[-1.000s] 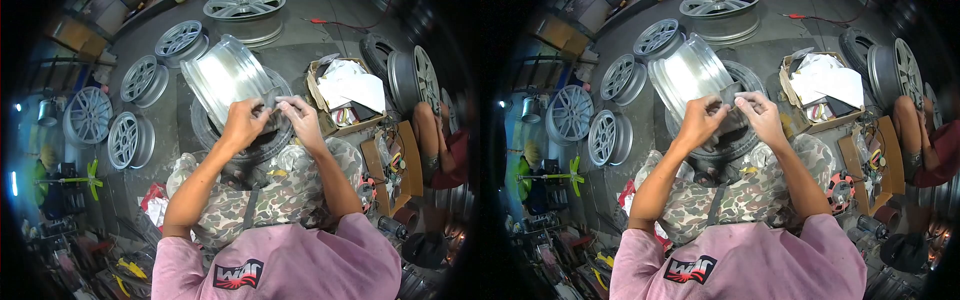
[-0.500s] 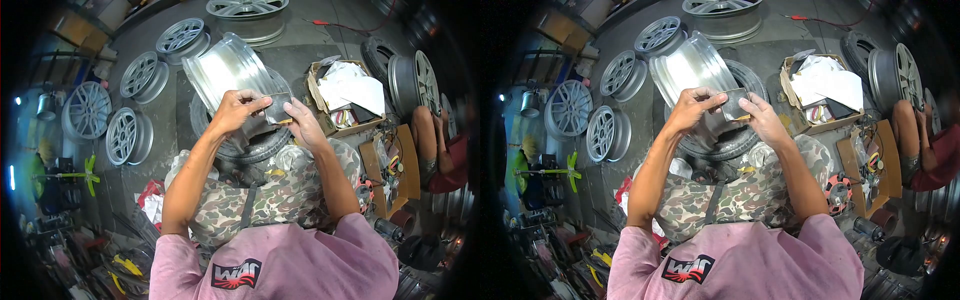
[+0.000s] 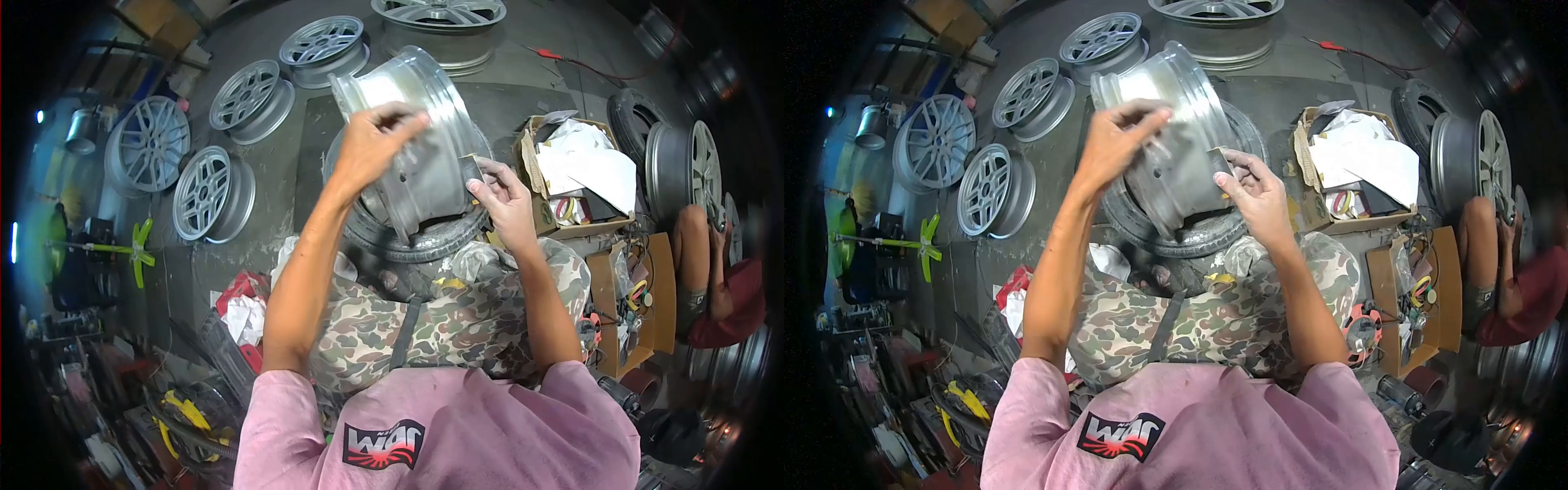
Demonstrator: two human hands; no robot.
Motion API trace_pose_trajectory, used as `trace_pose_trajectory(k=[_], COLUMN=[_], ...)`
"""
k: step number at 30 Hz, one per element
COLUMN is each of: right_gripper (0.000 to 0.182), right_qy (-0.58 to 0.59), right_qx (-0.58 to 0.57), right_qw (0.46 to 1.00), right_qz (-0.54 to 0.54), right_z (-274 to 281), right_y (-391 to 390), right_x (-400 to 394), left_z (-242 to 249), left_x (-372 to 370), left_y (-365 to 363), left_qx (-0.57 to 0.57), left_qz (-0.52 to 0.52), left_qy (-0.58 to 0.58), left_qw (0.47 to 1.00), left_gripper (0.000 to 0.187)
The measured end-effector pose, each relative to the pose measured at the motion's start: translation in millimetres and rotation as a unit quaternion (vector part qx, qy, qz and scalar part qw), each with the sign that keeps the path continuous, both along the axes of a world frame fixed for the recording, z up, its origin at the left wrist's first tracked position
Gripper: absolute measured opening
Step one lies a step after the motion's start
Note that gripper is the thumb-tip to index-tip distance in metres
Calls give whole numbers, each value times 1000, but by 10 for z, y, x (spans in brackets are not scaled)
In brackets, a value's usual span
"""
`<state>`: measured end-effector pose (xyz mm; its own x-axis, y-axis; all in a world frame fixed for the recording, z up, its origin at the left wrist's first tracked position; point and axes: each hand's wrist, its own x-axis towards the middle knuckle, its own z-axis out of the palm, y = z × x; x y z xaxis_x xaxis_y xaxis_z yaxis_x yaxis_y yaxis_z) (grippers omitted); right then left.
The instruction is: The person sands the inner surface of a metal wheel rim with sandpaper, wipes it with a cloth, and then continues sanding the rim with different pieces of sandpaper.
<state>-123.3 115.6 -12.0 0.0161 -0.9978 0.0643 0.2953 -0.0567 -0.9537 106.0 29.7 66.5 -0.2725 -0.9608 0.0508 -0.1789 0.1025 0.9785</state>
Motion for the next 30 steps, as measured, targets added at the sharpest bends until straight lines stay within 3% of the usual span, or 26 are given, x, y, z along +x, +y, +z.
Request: trace_pose_trajectory(k=[1, 2, 4, 5, 7, 8, 10, 15, 18, 20, 21, 23, 30], right_gripper=[31, 33, 34, 35, 38, 38, 38, 44, 44, 47, 47, 45, 45], right_qy=[167, 329, 371, 412, 491, 493, 569, 594, 564, 591, 583, 590, 576], right_qx=[-62, -123, -161, -198, -267, -267, -298, -312, -370, -356, -353, -336, -351], right_qw=[983, 932, 909, 884, 823, 822, 759, 735, 729, 713, 720, 724, 723], right_qz=[-47, -94, -97, -101, -105, -102, -109, -95, -114, -126, -134, -121, -147], right_z=[0, 2, -2, -11, -45, -67, -128, -290, -212, -93, -140, -390, -60], right_y=[3, 3, -20, -38, -88, -93, -104, -131, -348, -444, -385, -127, -468], right_x=[19, 33, 144, 228, 339, 385, 461, 571, 750, 882, 874, 753, 980], left_z=[53, 21, -21, -69, -153, -182, -208, -306, -465, -518, -532, -521, -583], left_x=[72, 210, 305, 305, 244, 217, 161, 238, 309, 328, 338, 370, 392], left_y=[-30, -120, -115, -106, -77, -84, -157, -418, -629, -699, -714, -754, -758], left_qx=[-112, -250, -291, -289, -299, -296, -275, -277, -322, -229, -227, -18, -80], left_qz=[83, 126, 132, 135, 99, 101, 96, 145, 234, 329, 329, 292, 284], left_qy=[-90, -258, -391, -388, -472, -471, -501, -467, -394, -211, -210, -208, -224], left_qw=[986, 925, 863, 865, 823, 825, 815, 827, 828, 892, 892, 934, 929], left_gripper=[33, 44, 74, 74, 108, 108, 122, 113, 101, 77, 77, 65, 59])
